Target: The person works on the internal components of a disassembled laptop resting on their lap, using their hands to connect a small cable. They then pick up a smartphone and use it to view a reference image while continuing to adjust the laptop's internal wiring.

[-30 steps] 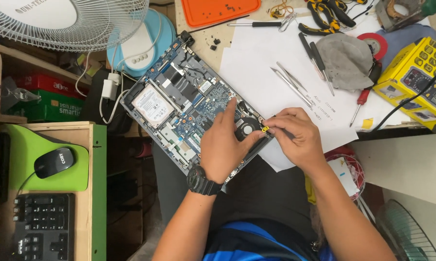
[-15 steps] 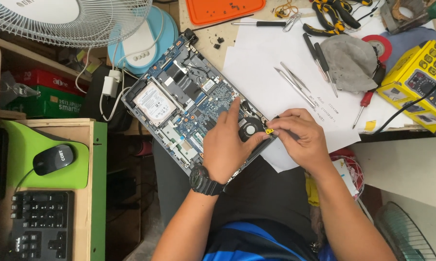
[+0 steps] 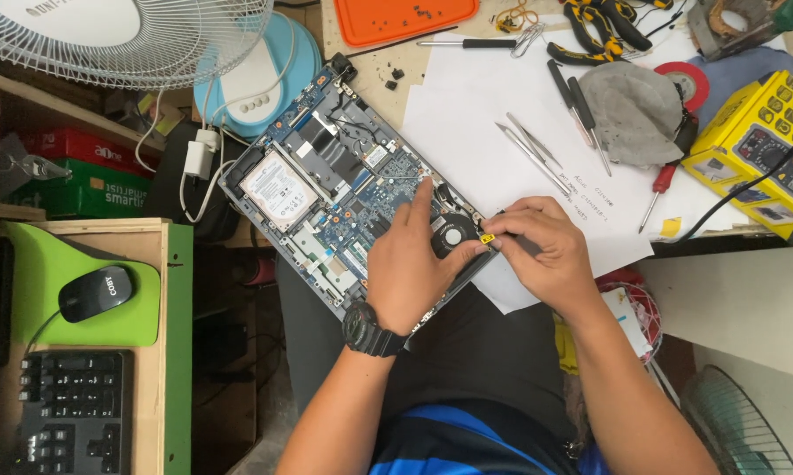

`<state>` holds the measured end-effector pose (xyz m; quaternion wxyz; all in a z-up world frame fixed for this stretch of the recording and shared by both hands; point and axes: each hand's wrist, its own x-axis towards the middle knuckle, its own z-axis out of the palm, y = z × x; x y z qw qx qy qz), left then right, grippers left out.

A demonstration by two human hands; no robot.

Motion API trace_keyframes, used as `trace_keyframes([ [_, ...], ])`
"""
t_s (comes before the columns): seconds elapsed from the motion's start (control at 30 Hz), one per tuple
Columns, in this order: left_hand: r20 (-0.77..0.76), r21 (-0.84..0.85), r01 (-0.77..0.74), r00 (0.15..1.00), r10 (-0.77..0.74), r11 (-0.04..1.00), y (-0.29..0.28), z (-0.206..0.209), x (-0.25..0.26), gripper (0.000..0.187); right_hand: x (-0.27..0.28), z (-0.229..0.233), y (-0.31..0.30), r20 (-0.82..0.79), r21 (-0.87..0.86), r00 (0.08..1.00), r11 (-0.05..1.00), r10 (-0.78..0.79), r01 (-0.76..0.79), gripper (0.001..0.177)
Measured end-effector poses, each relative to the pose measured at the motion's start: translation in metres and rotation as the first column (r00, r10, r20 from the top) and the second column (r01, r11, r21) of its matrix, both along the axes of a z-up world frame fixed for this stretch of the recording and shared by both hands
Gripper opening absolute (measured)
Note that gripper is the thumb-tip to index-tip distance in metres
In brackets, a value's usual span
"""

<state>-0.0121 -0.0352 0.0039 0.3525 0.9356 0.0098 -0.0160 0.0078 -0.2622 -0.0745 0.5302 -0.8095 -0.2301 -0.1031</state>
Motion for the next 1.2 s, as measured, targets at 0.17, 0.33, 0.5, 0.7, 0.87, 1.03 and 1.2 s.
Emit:
trace_keyframes([
  [0.17,-0.006,-0.024,0.006,1.0,-0.006,1.0,0.001,0.002,0.0,0.11,0.001,0.006,0.0,-0.012,0.002,1.0,1.0,0.029,-0.029,0.022],
  [0.33,-0.019,-0.107,-0.009,1.0,0.007,0.994,0.009,-0.003,0.0,0.104,0.001,0.009,-0.001,-0.032,0.001,0.998,0.999,0.045,-0.045,0.025],
  [0.5,-0.04,-0.198,-0.058,0.998,0.051,0.978,0.017,-0.012,-0.004,0.09,0.003,0.005,-0.003,-0.016,-0.01,0.998,0.998,0.059,-0.059,0.027],
  [0.7,-0.07,-0.24,-0.076,0.996,0.061,0.968,0.024,0.001,-0.008,0.085,0.002,0.007,-0.003,-0.051,-0.008,0.997,0.999,0.053,-0.054,0.027],
  [0.87,-0.063,-0.244,-0.109,0.993,0.096,0.964,0.038,0.002,-0.008,0.078,0.003,0.002,-0.005,-0.031,-0.038,0.998,0.998,0.058,-0.059,0.026],
  [1.03,-0.024,-0.314,-0.096,0.995,0.093,0.945,0.05,-0.001,-0.012,0.063,0.004,0.002,-0.005,-0.014,-0.044,0.997,0.996,0.076,-0.077,0.026],
  [1.2,0.054,-0.464,-0.023,0.997,0.054,0.886,0.054,-0.009,-0.016,0.052,0.002,0.004,-0.006,-0.105,0.018,0.992,0.998,0.063,-0.062,0.022],
])
